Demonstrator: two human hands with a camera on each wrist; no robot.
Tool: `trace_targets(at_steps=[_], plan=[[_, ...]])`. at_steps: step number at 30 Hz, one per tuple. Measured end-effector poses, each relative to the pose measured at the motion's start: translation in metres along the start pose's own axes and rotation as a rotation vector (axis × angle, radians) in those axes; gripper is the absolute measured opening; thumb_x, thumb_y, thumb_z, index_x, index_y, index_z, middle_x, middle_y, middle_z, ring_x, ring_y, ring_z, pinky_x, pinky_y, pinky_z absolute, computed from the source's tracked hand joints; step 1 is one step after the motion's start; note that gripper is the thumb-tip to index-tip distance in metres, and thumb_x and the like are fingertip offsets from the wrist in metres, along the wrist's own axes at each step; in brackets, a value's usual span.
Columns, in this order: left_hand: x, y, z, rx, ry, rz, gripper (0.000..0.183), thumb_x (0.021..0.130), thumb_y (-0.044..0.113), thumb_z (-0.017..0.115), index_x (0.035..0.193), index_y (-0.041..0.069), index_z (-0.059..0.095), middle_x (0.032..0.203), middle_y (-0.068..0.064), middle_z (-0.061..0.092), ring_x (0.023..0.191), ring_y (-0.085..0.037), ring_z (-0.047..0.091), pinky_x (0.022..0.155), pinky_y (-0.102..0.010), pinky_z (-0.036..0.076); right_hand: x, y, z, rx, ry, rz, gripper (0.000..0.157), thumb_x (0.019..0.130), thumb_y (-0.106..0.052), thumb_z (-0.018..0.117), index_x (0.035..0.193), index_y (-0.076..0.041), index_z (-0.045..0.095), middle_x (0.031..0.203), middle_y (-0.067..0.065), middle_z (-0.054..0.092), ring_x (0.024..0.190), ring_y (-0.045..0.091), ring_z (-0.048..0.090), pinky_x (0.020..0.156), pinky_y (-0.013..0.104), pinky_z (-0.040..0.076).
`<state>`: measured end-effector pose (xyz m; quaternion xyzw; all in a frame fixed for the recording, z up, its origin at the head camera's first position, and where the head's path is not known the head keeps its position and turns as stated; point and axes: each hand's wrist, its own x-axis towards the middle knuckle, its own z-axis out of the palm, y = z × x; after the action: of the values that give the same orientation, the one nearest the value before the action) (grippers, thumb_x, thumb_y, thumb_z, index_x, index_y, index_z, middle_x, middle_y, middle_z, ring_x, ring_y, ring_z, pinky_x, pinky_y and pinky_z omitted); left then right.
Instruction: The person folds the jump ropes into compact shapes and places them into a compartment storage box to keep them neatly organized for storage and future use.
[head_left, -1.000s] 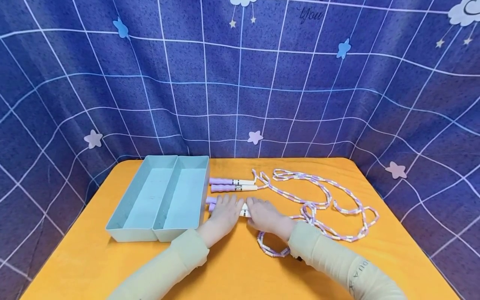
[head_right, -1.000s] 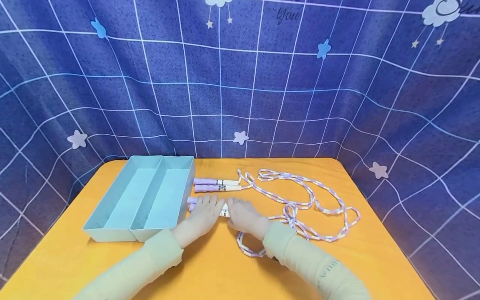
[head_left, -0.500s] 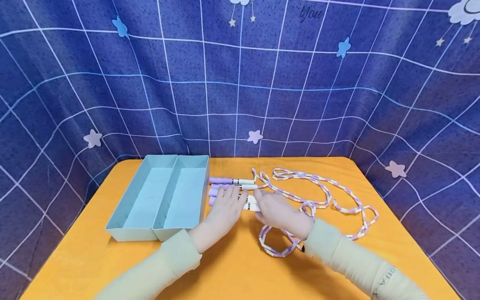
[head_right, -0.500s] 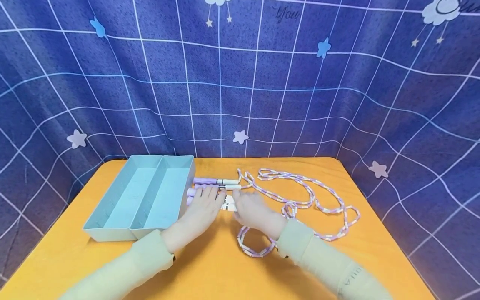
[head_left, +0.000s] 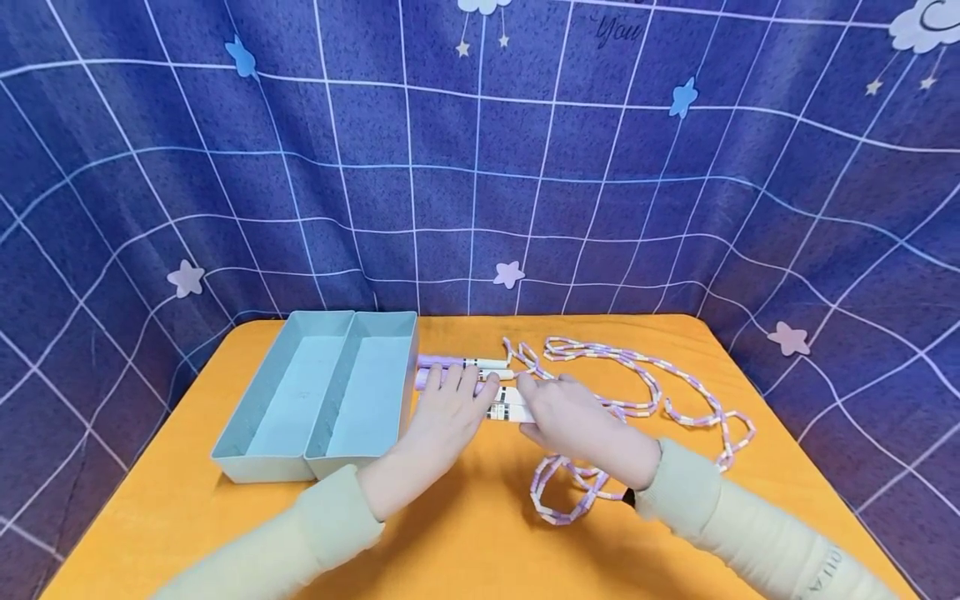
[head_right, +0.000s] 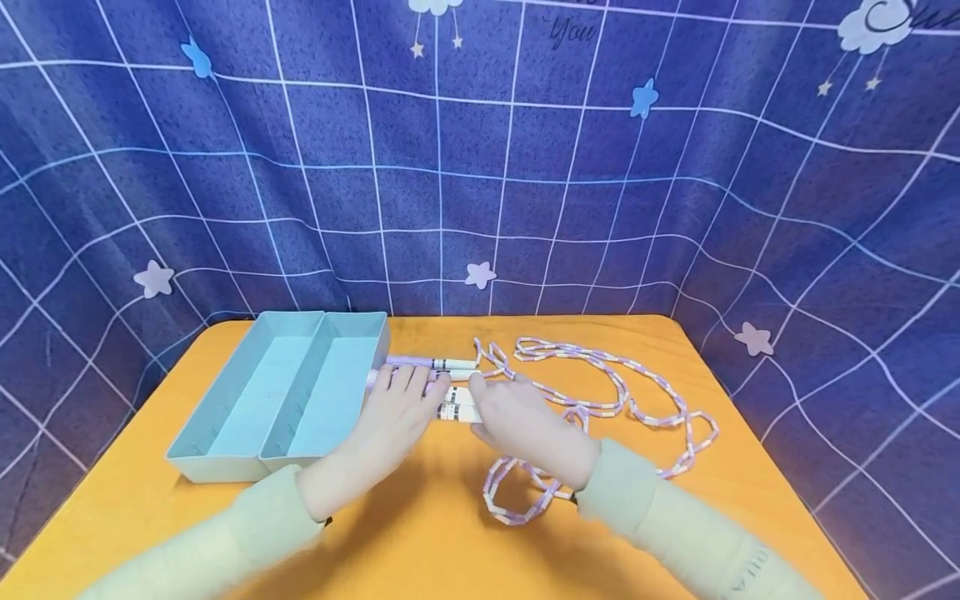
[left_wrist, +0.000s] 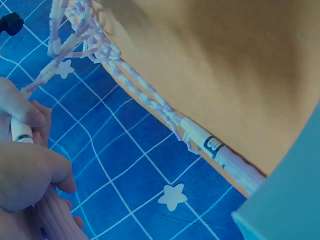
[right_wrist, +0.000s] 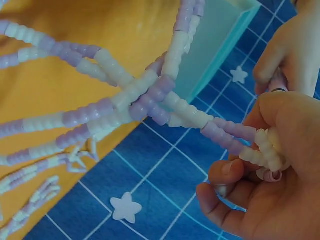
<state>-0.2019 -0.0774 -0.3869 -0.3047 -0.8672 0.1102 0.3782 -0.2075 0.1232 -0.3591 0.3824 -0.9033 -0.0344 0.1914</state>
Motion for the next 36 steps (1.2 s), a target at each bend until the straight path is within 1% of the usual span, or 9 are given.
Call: trace_targets(at_steps=[3,8,13,15,20,23,27,30,36], plan=[[0.000,-0.001,-0.003,-0.018,0.078,-0.016,0.035,0.092,0.009,0.025,0.111,0.015,0.054,0.095,-0.011,0.053,0.086,-0.029,0.050,0.074,-0.043,0.040,-0.002,-0.001,-0.006,-0.005,0.020,-0.008,0.047,0.073,-0.031,0.075,0.100,-0.003,0.049,0.058,-0.005,0.046,0.048,0.012,0.048,0.050,0.031,0.041],[0.001,-0.003,-0.009,0.027,0.135,-0.018,0.030,0.093,0.011,0.028,0.106,0.018,0.053,0.089,-0.008,0.053,0.082,-0.026,0.050,0.067,-0.039,0.038,-0.004,-0.004,-0.014,0.029,0.040,0.002,0.044,0.072,-0.029,0.074,0.099,-0.004,0.049,0.059,-0.006,0.045,0.047,0.011,0.042,0.050,0.031,0.040],[0.006,-0.009,-0.014,0.057,0.183,-0.011,0.027,0.091,0.008,0.031,0.101,0.016,0.055,0.083,-0.007,0.052,0.076,-0.025,0.050,0.064,-0.039,0.037,-0.008,-0.006,-0.019,0.146,0.067,0.075,0.046,0.073,-0.025,0.074,0.107,-0.008,0.048,0.069,-0.004,0.056,0.053,0.011,0.048,0.054,0.030,0.043],[0.008,-0.014,-0.017,0.053,0.187,-0.012,0.026,0.090,0.007,0.032,0.100,0.014,0.055,0.082,-0.008,0.051,0.076,-0.025,0.049,0.064,-0.039,0.037,-0.009,-0.004,-0.019,0.201,0.093,0.107,0.050,0.073,-0.025,0.075,0.112,-0.008,0.047,0.074,-0.003,0.059,0.056,0.011,0.051,0.053,0.029,0.044],[0.014,-0.029,-0.027,0.066,0.168,-0.034,0.028,0.093,0.007,0.029,0.103,0.013,0.054,0.082,-0.008,0.049,0.076,-0.026,0.047,0.064,-0.038,0.036,-0.016,0.004,-0.015,0.297,0.136,0.156,0.065,0.075,-0.029,0.077,0.123,-0.002,0.043,0.065,-0.006,0.054,0.053,0.006,0.050,0.050,0.022,0.041],[0.021,-0.038,-0.035,0.071,0.163,-0.049,0.026,0.094,0.008,0.030,0.105,0.013,0.054,0.082,-0.009,0.049,0.077,-0.027,0.047,0.064,-0.039,0.036,-0.019,0.009,-0.010,0.334,0.153,0.174,0.070,0.075,-0.030,0.077,0.126,0.001,0.040,0.065,-0.006,0.055,0.055,0.006,0.052,0.052,0.022,0.042],[0.030,-0.048,-0.043,0.076,0.162,-0.065,0.022,0.094,0.013,0.035,0.107,0.012,0.053,0.084,-0.010,0.050,0.078,-0.028,0.047,0.067,-0.041,0.037,-0.022,0.014,-0.002,0.387,0.148,0.207,0.051,0.075,-0.032,0.076,0.108,-0.006,0.046,0.072,-0.005,0.056,0.059,0.007,0.053,0.053,0.022,0.043],[0.038,-0.053,-0.047,0.088,0.172,-0.077,0.021,0.094,0.014,0.037,0.108,0.011,0.052,0.085,-0.011,0.051,0.078,-0.028,0.047,0.069,-0.041,0.037,-0.023,0.017,0.004,0.433,0.124,0.250,0.041,0.076,-0.033,0.075,0.092,-0.012,0.044,0.072,-0.005,0.054,0.058,0.007,0.050,0.053,0.022,0.042],[0.053,-0.061,-0.057,0.085,0.235,-0.107,0.021,0.094,0.012,0.038,0.109,0.010,0.053,0.084,-0.012,0.051,0.077,-0.029,0.047,0.068,-0.042,0.036,-0.024,0.018,0.020,0.560,0.150,0.218,0.028,0.076,-0.023,0.073,0.093,-0.014,0.052,0.073,-0.006,0.060,0.065,0.008,0.058,0.060,0.021,0.047]])
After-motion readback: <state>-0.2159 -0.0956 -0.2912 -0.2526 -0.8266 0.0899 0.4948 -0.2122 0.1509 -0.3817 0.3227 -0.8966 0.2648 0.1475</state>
